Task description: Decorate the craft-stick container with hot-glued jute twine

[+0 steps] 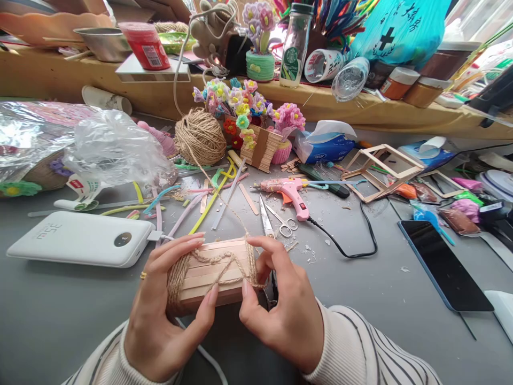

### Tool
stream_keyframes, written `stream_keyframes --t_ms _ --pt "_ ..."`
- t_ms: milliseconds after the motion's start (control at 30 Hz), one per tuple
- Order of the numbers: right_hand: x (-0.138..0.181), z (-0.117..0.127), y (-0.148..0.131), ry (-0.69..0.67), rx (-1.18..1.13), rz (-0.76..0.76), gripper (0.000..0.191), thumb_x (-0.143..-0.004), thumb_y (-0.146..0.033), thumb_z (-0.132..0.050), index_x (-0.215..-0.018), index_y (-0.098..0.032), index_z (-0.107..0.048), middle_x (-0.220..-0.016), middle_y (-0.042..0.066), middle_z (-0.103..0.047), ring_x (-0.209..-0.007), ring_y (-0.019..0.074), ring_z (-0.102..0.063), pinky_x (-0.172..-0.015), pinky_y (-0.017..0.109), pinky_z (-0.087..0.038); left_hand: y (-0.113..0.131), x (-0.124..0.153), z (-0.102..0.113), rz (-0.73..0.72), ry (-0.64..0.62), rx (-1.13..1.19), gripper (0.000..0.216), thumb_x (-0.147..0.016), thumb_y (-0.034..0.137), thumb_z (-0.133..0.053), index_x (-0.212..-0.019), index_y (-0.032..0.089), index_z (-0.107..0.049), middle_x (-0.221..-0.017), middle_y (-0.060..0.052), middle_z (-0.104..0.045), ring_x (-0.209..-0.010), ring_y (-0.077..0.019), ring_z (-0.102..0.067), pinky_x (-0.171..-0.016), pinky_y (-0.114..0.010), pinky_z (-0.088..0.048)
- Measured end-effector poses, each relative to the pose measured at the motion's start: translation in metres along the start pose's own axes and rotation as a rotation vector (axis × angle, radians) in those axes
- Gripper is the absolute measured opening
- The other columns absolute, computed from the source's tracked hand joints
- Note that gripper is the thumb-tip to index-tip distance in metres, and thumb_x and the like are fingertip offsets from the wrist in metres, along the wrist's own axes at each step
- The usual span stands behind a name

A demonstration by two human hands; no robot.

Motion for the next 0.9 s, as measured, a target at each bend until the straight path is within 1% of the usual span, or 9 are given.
stream_keyframes --t_ms 267,400,533,633,767,900 --pt "-0.001 0.0 0.0 0.005 -0.02 -0.003 0.047 -0.071 -0.013 -0.051 -0.115 -0.023 -0.039 -0.067 -0.005 -0.045 -0.061 0.0093 -0.049 -0.06 0.022 -0.045 0.001 0.001 0.002 -0.009 0.004 -0.002 0.054 -0.064 0.012 -0.058 -0.116 0.011 -0.042 -0.112 -0.012 -0.051 -0.108 -0.0227 -0.047 -0.093 -0.036 -0.041" --pt "-0.002 0.0 0.001 -0.003 -0.044 -0.011 0.048 -0.07 -0.013 -0.051 -0.115 -0.022 -0.038 -0.066 -0.005 -0.046 -0.06 0.0096 -0.049 -0.061 0.023 -0.045 0.0 0.001 0.002 -0.009 0.009 -0.014 0.053 -0.065 0.013 -0.058 -0.116 0.013 -0.041 -0.111 -0.011 -0.051 -0.108 -0.0234 -0.047 -0.092 -0.038 -0.042" --pt "-0.002 0.0 0.002 -0.026 -0.069 -0.006 0.05 -0.069 -0.014 -0.053 -0.116 -0.022 -0.036 -0.07 -0.004 -0.048 -0.063 0.0105 -0.05 -0.063 0.024 -0.046 -0.003 -0.001 0.001 -0.01 0.023 -0.017 0.053 -0.067 0.014 -0.057 -0.116 0.014 -0.041 -0.112 -0.011 -0.051 -0.109 -0.0243 -0.047 -0.092 -0.04 -0.042" --pt "-0.002 0.0 0.003 -0.036 -0.064 0.017 0.051 -0.07 -0.015 -0.053 -0.117 -0.022 -0.034 -0.074 -0.003 -0.051 -0.067 0.0114 -0.052 -0.066 0.026 -0.047 -0.003 -0.001 0.0 -0.023 0.022 0.002 0.053 -0.067 0.014 -0.058 -0.117 0.015 -0.04 -0.116 -0.012 -0.049 -0.112 -0.0249 -0.045 -0.094 -0.042 -0.04" --pt "-0.002 0.0 0.01 -0.048 -0.079 0.035 0.047 -0.074 -0.018 -0.052 -0.118 -0.021 -0.034 -0.076 -0.001 -0.053 -0.072 0.0128 -0.055 -0.07 0.028 -0.049 -0.007 0.003 0.001 0.009 0.03 0.054 0.051 -0.069 0.015 -0.057 -0.118 0.016 -0.04 -0.125 -0.014 -0.044 -0.118 -0.0264 -0.041 -0.097 -0.045 -0.037" --pt "-0.002 0.0 0.017 -0.028 -0.104 0.062 0.044 -0.075 -0.021 -0.053 -0.116 -0.019 -0.037 -0.079 0.001 -0.056 -0.074 0.0132 -0.057 -0.073 0.03 -0.05 -0.02 0.013 0.0 0.031 -0.003 0.128 0.065 -0.068 0.018 -0.061 -0.126 0.016 -0.032 -0.132 -0.017 -0.036 -0.125 -0.0291 -0.033 -0.1 -0.05 -0.033"
Point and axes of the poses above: each hand's wrist, its own x-axis away from the middle knuckle, its own z-axis out of the back of the hand, y = z × x, the point moved 5 cm from there along -x, towards the middle knuckle
